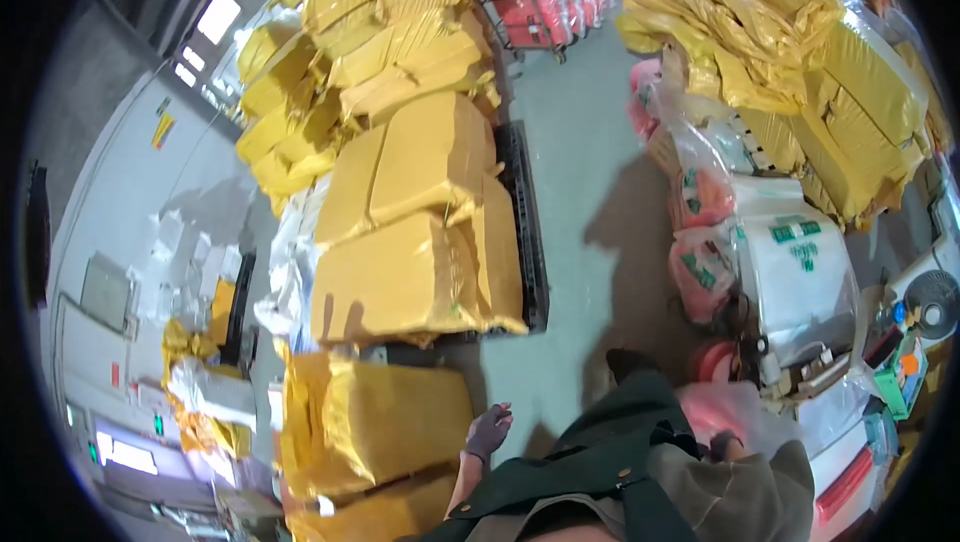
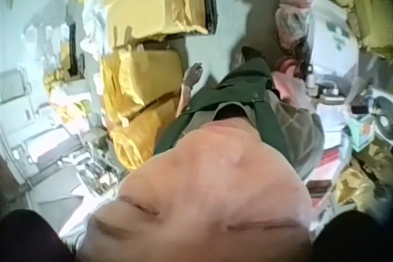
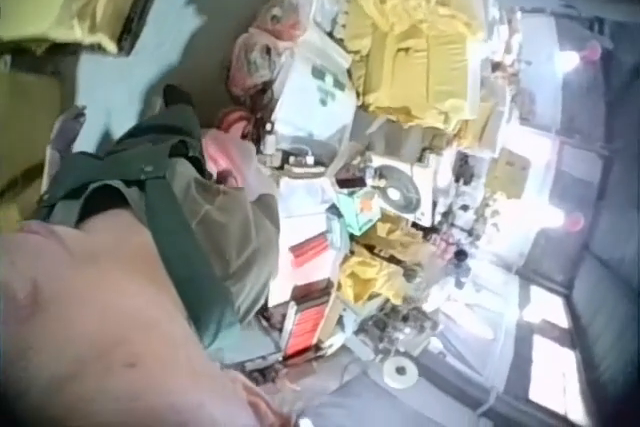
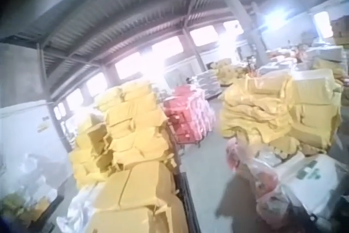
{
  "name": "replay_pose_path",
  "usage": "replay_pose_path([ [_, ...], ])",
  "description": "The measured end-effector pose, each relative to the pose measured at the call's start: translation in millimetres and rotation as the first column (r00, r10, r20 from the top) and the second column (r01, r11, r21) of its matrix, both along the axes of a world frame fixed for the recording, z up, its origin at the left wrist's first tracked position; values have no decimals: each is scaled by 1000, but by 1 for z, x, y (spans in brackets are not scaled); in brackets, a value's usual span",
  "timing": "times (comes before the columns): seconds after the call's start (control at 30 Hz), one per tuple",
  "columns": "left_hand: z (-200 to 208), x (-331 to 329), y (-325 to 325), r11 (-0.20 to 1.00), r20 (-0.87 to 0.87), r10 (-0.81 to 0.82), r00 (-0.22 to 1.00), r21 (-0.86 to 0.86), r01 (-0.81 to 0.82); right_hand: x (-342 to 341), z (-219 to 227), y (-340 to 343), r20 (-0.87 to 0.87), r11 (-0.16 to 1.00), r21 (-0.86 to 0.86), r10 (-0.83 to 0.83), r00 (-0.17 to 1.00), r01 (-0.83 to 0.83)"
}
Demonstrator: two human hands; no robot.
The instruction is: Packaging bundles of red incense sticks into plastic bags on a production line.
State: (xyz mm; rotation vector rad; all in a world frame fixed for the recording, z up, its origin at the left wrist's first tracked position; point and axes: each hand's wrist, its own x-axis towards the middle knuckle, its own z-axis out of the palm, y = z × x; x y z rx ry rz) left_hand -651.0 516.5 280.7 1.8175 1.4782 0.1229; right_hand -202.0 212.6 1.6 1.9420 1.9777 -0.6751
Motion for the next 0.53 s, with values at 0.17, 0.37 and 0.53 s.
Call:
replay_pose_path([
  [0.17,-97,75,148,981,183,-142,973,156,114,104,12,148,27,746,664,-90,996,50],
  [0.37,-241,102,245,926,187,-168,968,-308,220,245,153,366,-360,504,230,-751,554,833],
  [0.53,-229,125,368,898,50,181,982,-417,-144,316,255,549,-614,405,209,-654,442,890],
])
